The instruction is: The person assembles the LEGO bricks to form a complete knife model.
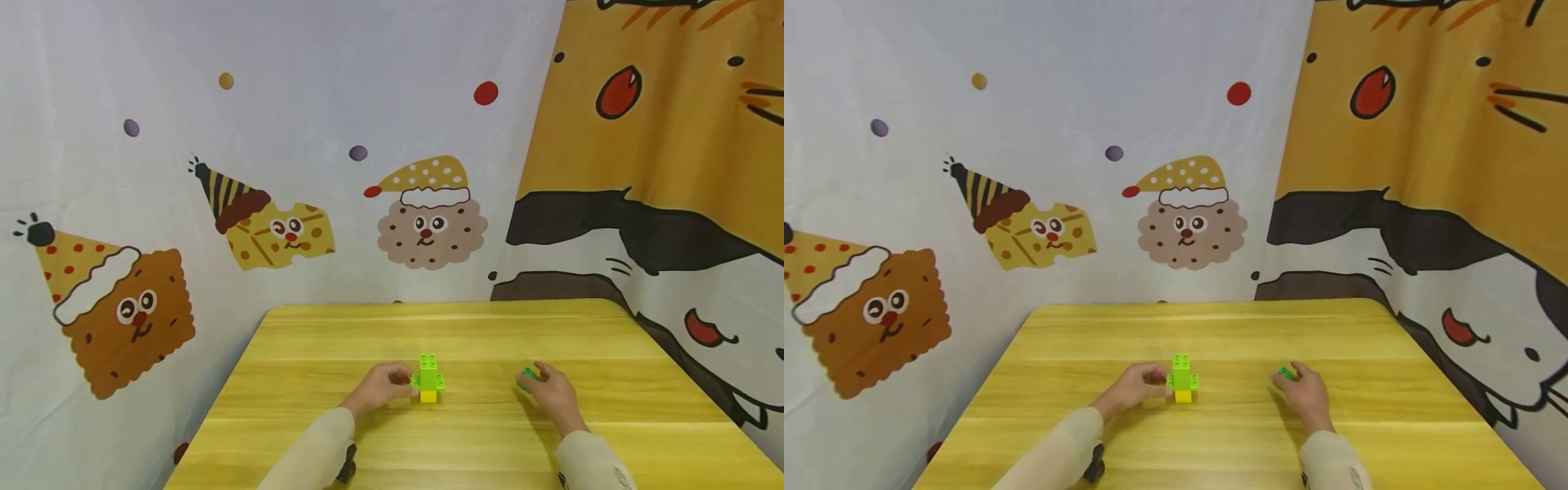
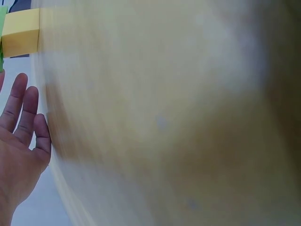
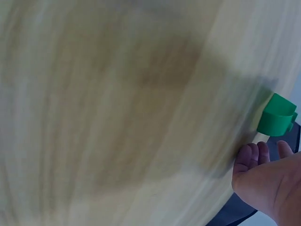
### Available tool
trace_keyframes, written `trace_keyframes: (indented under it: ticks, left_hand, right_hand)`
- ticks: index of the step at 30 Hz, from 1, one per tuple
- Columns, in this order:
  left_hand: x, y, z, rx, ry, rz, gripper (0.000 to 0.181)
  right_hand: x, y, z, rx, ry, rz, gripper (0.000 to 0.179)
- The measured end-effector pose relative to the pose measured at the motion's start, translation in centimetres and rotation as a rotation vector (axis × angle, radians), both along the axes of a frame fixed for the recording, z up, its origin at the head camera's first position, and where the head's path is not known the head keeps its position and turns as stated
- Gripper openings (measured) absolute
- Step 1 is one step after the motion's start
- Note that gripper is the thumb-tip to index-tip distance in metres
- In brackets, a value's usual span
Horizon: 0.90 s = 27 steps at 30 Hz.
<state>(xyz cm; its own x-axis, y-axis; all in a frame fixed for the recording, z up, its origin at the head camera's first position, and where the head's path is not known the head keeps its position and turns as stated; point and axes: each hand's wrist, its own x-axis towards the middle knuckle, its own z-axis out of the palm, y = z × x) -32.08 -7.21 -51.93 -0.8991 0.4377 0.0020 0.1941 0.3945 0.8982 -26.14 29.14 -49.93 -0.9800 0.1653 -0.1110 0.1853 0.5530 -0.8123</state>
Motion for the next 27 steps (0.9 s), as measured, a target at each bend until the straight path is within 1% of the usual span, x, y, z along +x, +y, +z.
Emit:
trace_keyframes:
  ticks: [3,8,11,17,22,27]
  left_hand:
    - [-0.1,0.1,0.1,-0.005,0.001,0.0,0.03]
    - [0.0,0.1,0.0,-0.011,0.002,0.001,0.03]
    - [0.0,0.1,0.0,-0.02,0.008,0.004,0.029]
    - [-0.1,0.1,-0.2,-0.024,0.013,0.013,0.03]
    - [-0.1,0.1,-0.3,-0.015,0.009,0.014,0.031]
    - [-0.1,0.2,-0.1,-0.005,0.003,0.01,0.028]
  right_hand:
    - [-0.1,0.3,-0.2,0.025,-0.001,-0.002,0.082]
    - [-0.2,0.2,-0.3,0.135,0.047,0.01,0.071]
    - [-0.3,0.0,-0.4,0.18,0.064,0.014,0.065]
    - [-0.2,-0.3,-0.7,0.202,0.09,0.0,0.056]
    - [-0.5,-0.9,-0.9,0.231,0.137,-0.003,0.053]
    - [-0.6,-2.1,-0.9,0.214,0.144,-0.002,0.053]
